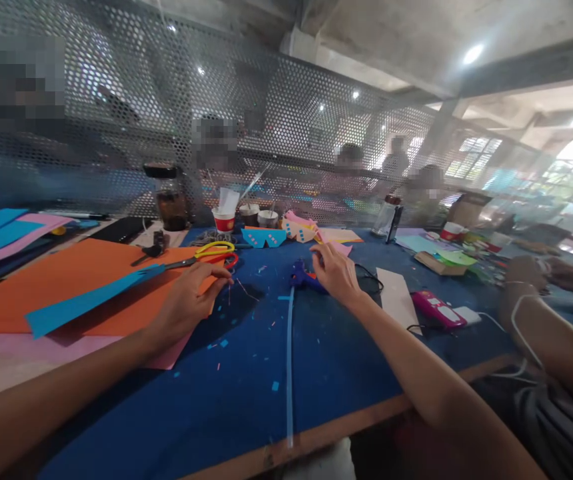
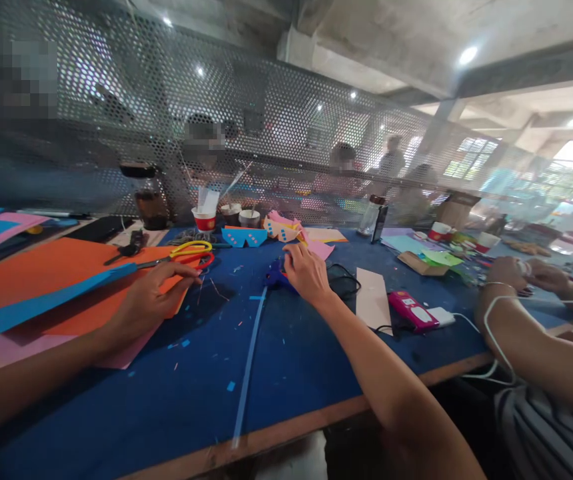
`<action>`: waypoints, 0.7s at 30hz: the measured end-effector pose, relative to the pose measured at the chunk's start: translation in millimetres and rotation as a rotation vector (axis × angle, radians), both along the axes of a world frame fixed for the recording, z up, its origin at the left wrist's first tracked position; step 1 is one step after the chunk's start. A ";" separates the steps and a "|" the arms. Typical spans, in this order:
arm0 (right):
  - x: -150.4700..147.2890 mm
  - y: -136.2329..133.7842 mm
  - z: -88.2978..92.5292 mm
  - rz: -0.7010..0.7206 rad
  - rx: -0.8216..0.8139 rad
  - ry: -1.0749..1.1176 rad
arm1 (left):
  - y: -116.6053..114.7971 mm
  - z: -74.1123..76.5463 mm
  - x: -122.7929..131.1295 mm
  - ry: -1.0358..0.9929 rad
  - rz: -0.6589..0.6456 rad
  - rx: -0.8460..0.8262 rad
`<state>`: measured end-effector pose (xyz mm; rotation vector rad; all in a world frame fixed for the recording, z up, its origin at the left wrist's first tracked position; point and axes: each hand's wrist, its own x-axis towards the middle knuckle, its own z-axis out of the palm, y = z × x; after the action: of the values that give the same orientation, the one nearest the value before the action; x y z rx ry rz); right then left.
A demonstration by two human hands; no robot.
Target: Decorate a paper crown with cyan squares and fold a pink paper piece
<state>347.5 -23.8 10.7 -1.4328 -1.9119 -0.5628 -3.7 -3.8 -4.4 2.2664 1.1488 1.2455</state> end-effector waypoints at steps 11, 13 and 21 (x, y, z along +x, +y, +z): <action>-4.4 -3.0 0.3 0.033 -0.021 0.008 | -0.2 -0.2 -1.3 -0.014 -0.041 -0.082; -4.4 -3.3 0.7 0.035 -0.029 0.009 | -0.5 -0.1 -1.0 -0.015 -0.040 -0.086; -6.8 -6.2 3.8 0.006 -0.078 0.017 | -3.2 4.2 0.6 -0.003 -0.042 -0.099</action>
<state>340.7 -30.0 14.5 -1.4751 -1.9430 -0.4761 -3.1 -7.0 -0.2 2.2044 1.1301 1.1504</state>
